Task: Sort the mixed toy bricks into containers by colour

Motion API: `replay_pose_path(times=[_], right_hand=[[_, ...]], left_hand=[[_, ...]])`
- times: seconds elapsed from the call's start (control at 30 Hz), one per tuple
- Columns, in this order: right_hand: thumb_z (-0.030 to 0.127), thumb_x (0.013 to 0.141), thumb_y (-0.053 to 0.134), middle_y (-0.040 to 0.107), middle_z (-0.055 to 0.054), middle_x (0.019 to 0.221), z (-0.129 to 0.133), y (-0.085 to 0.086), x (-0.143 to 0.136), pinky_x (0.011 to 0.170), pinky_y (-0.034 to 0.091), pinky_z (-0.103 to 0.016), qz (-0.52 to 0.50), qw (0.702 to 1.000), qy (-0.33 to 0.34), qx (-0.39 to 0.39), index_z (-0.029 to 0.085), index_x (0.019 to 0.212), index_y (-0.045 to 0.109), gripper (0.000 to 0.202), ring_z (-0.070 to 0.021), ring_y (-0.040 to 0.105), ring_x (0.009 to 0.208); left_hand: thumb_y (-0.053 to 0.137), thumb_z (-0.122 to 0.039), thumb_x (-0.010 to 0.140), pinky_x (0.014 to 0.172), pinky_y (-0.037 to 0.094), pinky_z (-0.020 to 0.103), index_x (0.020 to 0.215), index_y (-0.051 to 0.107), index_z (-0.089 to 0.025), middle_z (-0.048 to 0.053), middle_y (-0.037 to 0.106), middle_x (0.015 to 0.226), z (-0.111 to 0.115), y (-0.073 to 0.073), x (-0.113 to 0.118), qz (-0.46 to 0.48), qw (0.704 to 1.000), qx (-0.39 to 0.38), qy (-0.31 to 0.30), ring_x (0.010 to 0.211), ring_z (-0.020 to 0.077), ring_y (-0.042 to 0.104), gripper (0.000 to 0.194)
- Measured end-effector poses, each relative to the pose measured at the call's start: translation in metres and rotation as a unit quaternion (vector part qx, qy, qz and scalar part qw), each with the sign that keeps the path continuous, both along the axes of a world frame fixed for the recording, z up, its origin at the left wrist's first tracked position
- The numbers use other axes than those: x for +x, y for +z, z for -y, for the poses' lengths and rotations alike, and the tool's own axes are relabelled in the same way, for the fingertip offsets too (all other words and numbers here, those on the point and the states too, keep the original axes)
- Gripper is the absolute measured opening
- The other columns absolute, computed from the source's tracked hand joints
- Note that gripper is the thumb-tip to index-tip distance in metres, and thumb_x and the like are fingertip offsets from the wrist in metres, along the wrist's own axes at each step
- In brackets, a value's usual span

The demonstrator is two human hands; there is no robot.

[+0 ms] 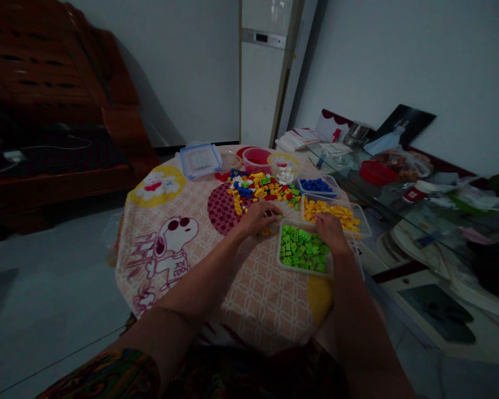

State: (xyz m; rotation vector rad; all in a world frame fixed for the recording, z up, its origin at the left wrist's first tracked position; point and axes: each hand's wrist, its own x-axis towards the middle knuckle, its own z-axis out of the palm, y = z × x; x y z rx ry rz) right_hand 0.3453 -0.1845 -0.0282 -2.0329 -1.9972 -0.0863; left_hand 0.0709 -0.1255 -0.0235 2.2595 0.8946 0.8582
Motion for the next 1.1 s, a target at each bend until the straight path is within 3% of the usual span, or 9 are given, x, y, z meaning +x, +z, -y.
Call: replay_pose_path(times=[0.07, 0.17, 0.27, 0.4, 0.6, 0.73, 0.83, 0.97, 1.1], right_hand=[[0.018, 0.098, 0.042, 0.077, -0.014, 0.100, 0.000, -0.001, 0.000, 0.087, 0.044, -0.033, 0.000, 1.000, -0.001, 0.000, 0.017, 0.093, 0.076, 0.035, -0.0253, 0.066, 0.096], [0.018, 0.098, 0.041, 0.077, -0.014, 0.102, 0.000, -0.001, 0.000, 0.086, 0.044, -0.033, -0.002, 1.000, 0.001, 0.005, 0.017, 0.095, 0.077, 0.036, -0.0253, 0.066, 0.097], [0.019, 0.099, 0.040, 0.077, -0.015, 0.100, 0.000, -0.001, 0.000, 0.085, 0.044, -0.033, -0.003, 1.000, -0.001, 0.005, 0.016, 0.094, 0.077, 0.037, -0.0254, 0.066, 0.094], [0.019, 0.098, 0.041, 0.077, -0.014, 0.100, 0.000, -0.001, 0.000, 0.085, 0.044, -0.033, -0.006, 1.000, 0.000, 0.011, 0.017, 0.094, 0.077, 0.036, -0.0255, 0.066, 0.094], [0.019, 0.098, 0.041, 0.075, -0.013, 0.094, 0.000, 0.000, -0.001, 0.081, 0.042, -0.033, 0.009, 1.000, 0.000, 0.005, 0.019, 0.085, 0.074, 0.036, -0.0249, 0.064, 0.089], [0.020, 0.100, 0.041, 0.075, -0.013, 0.095, 0.001, 0.004, -0.002, 0.082, 0.042, -0.032, 0.013, 1.000, -0.005, -0.017, 0.018, 0.088, 0.075, 0.036, -0.0241, 0.064, 0.090], [0.020, 0.101, 0.039, 0.075, -0.014, 0.096, 0.002, 0.007, -0.003, 0.084, 0.042, -0.032, 0.009, 0.999, -0.009, -0.037, 0.018, 0.092, 0.075, 0.037, -0.0244, 0.064, 0.093], [0.019, 0.101, 0.038, 0.075, -0.014, 0.098, 0.003, 0.010, -0.005, 0.086, 0.043, -0.033, 0.009, 0.999, -0.011, -0.046, 0.017, 0.093, 0.076, 0.039, -0.0248, 0.065, 0.094], [0.019, 0.101, 0.039, 0.075, -0.015, 0.102, 0.004, 0.012, -0.006, 0.086, 0.043, -0.032, 0.016, 0.998, -0.015, -0.051, 0.016, 0.096, 0.076, 0.037, -0.0247, 0.066, 0.097]], left_hand=[[0.070, -0.025, 0.091, 0.084, 0.054, 0.028, 0.106, 0.079, -0.017, 0.008, 0.076, 0.104, 0.012, 0.000, 0.015, 0.025, 0.998, 0.012, -0.048, 0.088, 0.0164, 0.069, 0.019], [0.072, -0.031, 0.092, 0.103, 0.052, 0.038, 0.106, 0.079, -0.022, 0.009, 0.074, 0.122, 0.028, 0.000, 0.034, 0.029, 0.993, 0.055, -0.099, 0.113, 0.0228, 0.067, 0.018], [0.073, -0.034, 0.091, 0.113, 0.047, 0.046, 0.108, 0.079, -0.025, 0.010, 0.069, 0.136, 0.039, -0.002, 0.043, -0.002, 0.991, 0.081, -0.110, 0.127, 0.0279, 0.062, 0.020], [0.073, -0.035, 0.091, 0.115, 0.047, 0.047, 0.115, 0.078, -0.025, 0.011, 0.067, 0.139, 0.040, -0.006, 0.045, -0.008, 0.991, 0.089, -0.101, 0.130, 0.0282, 0.061, 0.026], [0.064, -0.024, 0.093, 0.110, 0.051, 0.044, 0.113, 0.077, -0.019, 0.012, 0.074, 0.125, 0.013, -0.016, 0.027, 0.013, 0.996, 0.093, 0.004, 0.121, 0.0256, 0.067, 0.024], [0.062, -0.013, 0.087, 0.108, 0.052, 0.039, 0.113, 0.077, -0.016, 0.012, 0.076, 0.119, -0.010, -0.019, 0.000, -0.047, 0.985, 0.060, 0.156, 0.115, 0.0254, 0.069, 0.030], [0.061, -0.015, 0.088, 0.105, 0.053, 0.038, 0.117, 0.078, -0.020, 0.011, 0.077, 0.119, -0.022, -0.023, -0.018, -0.106, 0.962, 0.027, 0.249, 0.115, 0.0266, 0.069, 0.034], [0.062, -0.024, 0.091, 0.104, 0.053, 0.037, 0.118, 0.078, -0.023, 0.010, 0.076, 0.121, -0.030, -0.031, -0.024, -0.179, 0.949, 0.023, 0.258, 0.115, 0.0275, 0.070, 0.032], [0.063, -0.023, 0.090, 0.105, 0.052, 0.038, 0.117, 0.078, -0.023, 0.011, 0.077, 0.121, -0.033, -0.037, -0.021, -0.181, 0.953, 0.040, 0.238, 0.115, 0.0273, 0.069, 0.031]])
